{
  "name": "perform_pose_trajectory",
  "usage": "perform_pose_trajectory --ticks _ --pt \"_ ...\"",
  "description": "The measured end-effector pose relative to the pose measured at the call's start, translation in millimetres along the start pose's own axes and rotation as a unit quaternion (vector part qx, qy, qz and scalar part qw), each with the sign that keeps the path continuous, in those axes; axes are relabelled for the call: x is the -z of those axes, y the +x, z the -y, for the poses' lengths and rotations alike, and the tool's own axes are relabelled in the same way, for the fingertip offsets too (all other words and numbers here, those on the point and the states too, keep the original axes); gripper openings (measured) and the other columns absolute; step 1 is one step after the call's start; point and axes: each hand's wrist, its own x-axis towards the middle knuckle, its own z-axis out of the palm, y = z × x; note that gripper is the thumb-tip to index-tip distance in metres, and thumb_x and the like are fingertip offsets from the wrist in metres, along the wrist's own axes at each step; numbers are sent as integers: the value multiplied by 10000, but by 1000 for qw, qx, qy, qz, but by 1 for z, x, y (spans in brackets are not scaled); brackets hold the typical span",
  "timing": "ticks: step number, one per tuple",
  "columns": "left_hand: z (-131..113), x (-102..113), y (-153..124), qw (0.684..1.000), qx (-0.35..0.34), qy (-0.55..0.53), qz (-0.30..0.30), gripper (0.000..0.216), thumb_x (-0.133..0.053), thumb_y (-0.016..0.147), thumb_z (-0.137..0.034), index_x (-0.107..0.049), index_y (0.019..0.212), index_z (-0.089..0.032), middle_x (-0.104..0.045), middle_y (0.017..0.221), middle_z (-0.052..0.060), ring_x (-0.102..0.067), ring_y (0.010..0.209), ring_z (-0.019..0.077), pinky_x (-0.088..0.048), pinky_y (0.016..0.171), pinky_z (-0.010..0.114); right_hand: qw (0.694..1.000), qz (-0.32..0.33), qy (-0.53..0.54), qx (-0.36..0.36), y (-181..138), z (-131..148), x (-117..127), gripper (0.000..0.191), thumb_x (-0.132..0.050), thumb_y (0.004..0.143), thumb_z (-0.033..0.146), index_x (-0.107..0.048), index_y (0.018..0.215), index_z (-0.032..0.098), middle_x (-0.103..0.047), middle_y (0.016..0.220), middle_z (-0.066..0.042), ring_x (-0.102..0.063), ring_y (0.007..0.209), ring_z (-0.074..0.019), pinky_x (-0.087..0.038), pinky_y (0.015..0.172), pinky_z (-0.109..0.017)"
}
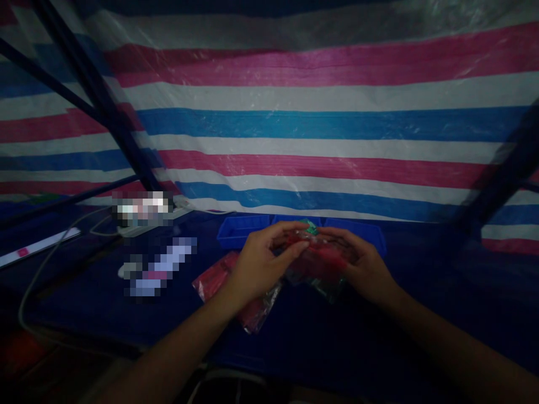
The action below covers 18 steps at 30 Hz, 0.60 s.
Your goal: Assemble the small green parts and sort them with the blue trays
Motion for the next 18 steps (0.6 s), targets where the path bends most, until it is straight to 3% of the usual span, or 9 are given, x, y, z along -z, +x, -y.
perform_pose_trajectory --ticks 2,5,10,15,18 --pt "13 -1 10 999 -1 -34 -9 341 -706 950 -260 -671 1284 -204 -770 1190 99 -755 1068 228 -613 972 390 999 -28 23 -23 3 -3 1 396 -691 931 505 -705 1261 288 -754 1295 -75 -721 1174 -315 -606 968 -443" --pt "26 1 14 999 -13 -37 -6 358 -706 949 -260 -645 1296 -201 -765 1168 106 -748 1066 232 -605 970 396 992 -36 110 -45 7 -6 1 468 -553 983 607 -727 1214 239 -775 1238 -110 -738 1134 -334 -602 961 -490" --pt "36 2 9 999 -35 9 5 291 -699 953 -297 -643 1218 -192 -749 1171 110 -741 1045 232 -603 925 383 993 -31 66 -89 4 -4 -4 457 -877 775 467 -731 1148 249 -809 1127 -88 -782 996 -302 -637 893 -443" --pt "41 -1 8 998 -35 36 41 490 -795 870 -292 -620 1315 -191 -766 1080 84 -740 970 211 -593 910 365 994 -87 7 -58 3 -1 -6 399 -899 740 479 -746 1014 232 -821 979 -74 -790 895 -284 -643 857 -430" --pt "46 -4 11 998 -10 26 57 410 -752 899 -240 -654 1294 -186 -779 1024 75 -744 895 190 -599 846 340 992 -108 -33 -51 4 -2 -6 441 -901 733 490 -745 1056 233 -817 957 -60 -787 851 -272 -648 825 -417"
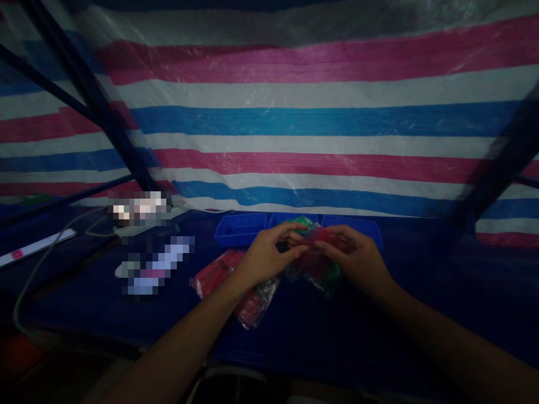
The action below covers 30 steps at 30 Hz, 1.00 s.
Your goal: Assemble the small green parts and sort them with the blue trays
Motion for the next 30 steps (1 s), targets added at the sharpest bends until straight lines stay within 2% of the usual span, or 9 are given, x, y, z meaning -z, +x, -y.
perform_pose_trajectory --ticks 2,5,9,14,17,20,24,30 --pt "4 0 2 1000 13 -13 -17 322 -734 914 -237 -686 1224 -166 -777 1034 87 -742 902 188 -597 845 338 1000 7 10 5 1 -1 -1 453 -893 744 492 -737 1083 236 -817 978 -57 -786 879 -268 -647 848 -412" --pt "9 0 4 997 31 -62 -43 271 -733 922 -268 -686 1154 -138 -768 1043 113 -741 928 198 -599 870 357 998 18 57 16 4 -5 -1 432 -897 744 476 -726 1057 232 -814 1052 -68 -778 999 -274 -618 965 -426" --pt "13 2 5 995 37 -91 -31 363 -766 882 -207 -650 1224 -164 -763 1105 120 -744 963 202 -599 907 384 998 11 53 12 7 -11 0 446 -906 733 463 -717 1057 222 -813 1035 -76 -784 963 -267 -628 947 -434" --pt "14 3 4 996 54 -65 -15 356 -728 893 -156 -656 1240 -192 -778 1028 81 -749 923 190 -598 901 385 998 53 38 -3 8 -16 1 448 -879 766 471 -722 1097 213 -807 1114 -91 -777 1015 -278 -623 963 -444" --pt "15 2 4 996 53 -68 -24 364 -729 902 -179 -647 1256 -187 -774 1019 85 -750 922 190 -598 880 368 997 69 35 -14 9 -16 1 431 -870 776 482 -735 1078 206 -812 1095 -93 -784 978 -281 -635 926 -441" --pt "16 -1 4 995 57 -81 -22 465 -776 864 -179 -621 1303 -178 -772 1013 85 -749 883 181 -601 849 350 997 74 18 -28 8 -12 1 397 -856 785 503 -750 1029 209 -821 1038 -87 -789 917 -280 -644 868 -432" --pt "14 -4 4 996 66 -56 -14 482 -785 844 -150 -633 1300 -180 -785 962 64 -747 837 168 -582 791 298 997 63 31 -42 5 -6 -1 394 -867 765 516 -745 984 212 -822 998 -81 -787 887 -277 -641 847 -423" --pt "7 -5 2 998 52 -40 7 473 -785 862 -240 -639 1308 -176 -801 966 68 -754 837 184 -567 748 272 998 30 28 -52 4 -7 -3 409 -919 686 519 -708 867 220 -805 848 -56 -773 760 -256 -649 723 -391"
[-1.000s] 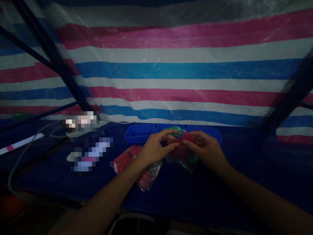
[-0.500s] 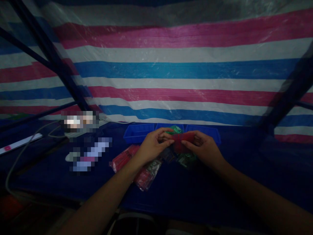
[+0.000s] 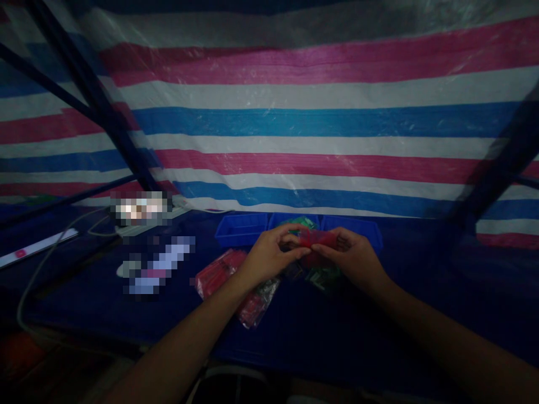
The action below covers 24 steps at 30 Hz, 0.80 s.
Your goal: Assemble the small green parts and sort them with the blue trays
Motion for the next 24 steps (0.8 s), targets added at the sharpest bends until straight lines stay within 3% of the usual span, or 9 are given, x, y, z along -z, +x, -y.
perform_pose_trajectory --ticks 3,7,13,24 --pt "-1 0 0 1000 -3 26 -5 401 -728 901 -220 -654 1293 -184 -802 957 56 -748 826 181 -566 751 278 1000 15 15 -4 0 0 0 404 -911 705 508 -714 918 226 -813 903 -55 -781 808 -258 -652 750 -389" --pt "0 1 1 999 -23 24 -16 463 -716 899 -187 -611 1350 -200 -786 970 51 -740 845 177 -574 791 293 999 29 33 -5 -1 1 1 397 -888 740 507 -751 999 239 -824 1035 -63 -787 927 -279 -642 863 -413" --pt "3 -1 2 999 -32 -14 -29 376 -765 879 -226 -662 1239 -188 -777 1012 68 -740 866 182 -588 812 320 999 27 21 0 -1 2 2 383 -875 740 538 -777 955 237 -829 1001 -72 -787 926 -311 -635 900 -481" --pt "-1 1 1 997 -22 -60 -45 305 -727 934 -351 -760 1183 -178 -789 1173 113 -760 1072 248 -593 983 396 999 -12 29 -12 -1 5 0 348 -904 705 521 -784 881 245 -825 918 -39 -777 850 -263 -636 834 -393"
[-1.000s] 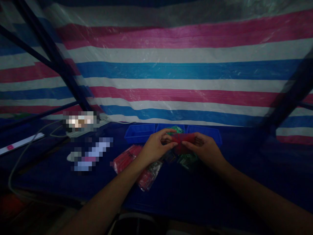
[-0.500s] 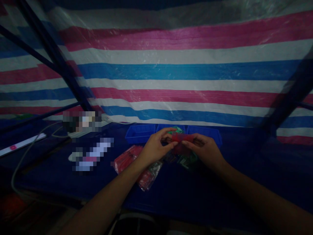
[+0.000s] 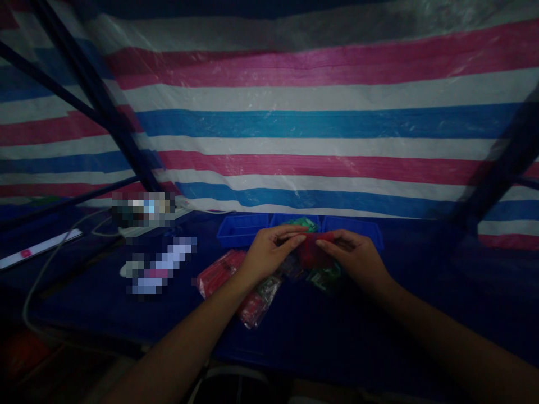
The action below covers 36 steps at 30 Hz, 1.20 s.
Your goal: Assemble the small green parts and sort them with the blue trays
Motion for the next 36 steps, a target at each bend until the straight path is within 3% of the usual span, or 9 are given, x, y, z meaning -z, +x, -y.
perform_pose_trajectory --ticks 11,14,18,21,26,32,36 --pt "6 -3 0 1000 4 -2 8 452 -782 872 -304 -683 1300 -199 -790 1121 99 -767 966 219 -609 899 368 999 42 0 0 -2 1 0 387 -890 733 516 -786 966 224 -828 982 -58 -783 911 -286 -623 870 -401" --pt "9 -2 -1 998 7 55 20 564 -829 811 -259 -649 1344 -217 -775 1155 96 -755 982 228 -608 907 384 999 36 12 -7 -1 -1 0 381 -890 737 514 -781 968 232 -828 982 -52 -785 912 -282 -624 874 -398" --pt "6 -2 -3 991 2 127 26 448 -754 855 -213 -676 1296 -210 -776 1129 81 -748 953 218 -608 878 358 998 47 35 -13 0 -5 -1 409 -918 714 473 -768 1011 236 -824 1061 -57 -782 966 -279 -614 925 -395" --pt "3 -3 -3 989 -12 150 10 529 -761 854 -229 -629 1367 -232 -770 1136 68 -744 927 208 -604 859 348 999 35 30 -7 -1 -4 -1 394 -909 726 480 -768 990 226 -824 1028 -63 -782 959 -283 -613 926 -405" --pt "2 -2 -4 985 -5 169 39 516 -743 837 -144 -639 1336 -225 -777 1156 73 -749 998 226 -585 909 357 997 81 16 -9 0 -3 0 437 -906 734 473 -763 1061 222 -813 1105 -83 -771 1017 -296 -597 956 -426" --pt "-1 -4 -5 987 7 155 40 663 -787 852 -271 -514 1455 -244 -775 957 34 -736 827 204 -568 783 333 998 34 51 -21 3 -12 2 385 -896 756 462 -755 1032 234 -818 1026 -64 -765 904 -255 -602 852 -385" --pt "1 -6 -3 995 14 95 13 534 -795 841 -265 -574 1325 -220 -748 942 37 -728 847 193 -562 808 325 996 29 80 -7 3 -12 1 289 -891 781 424 -738 929 230 -801 902 -46 -735 804 -216 -575 775 -347"
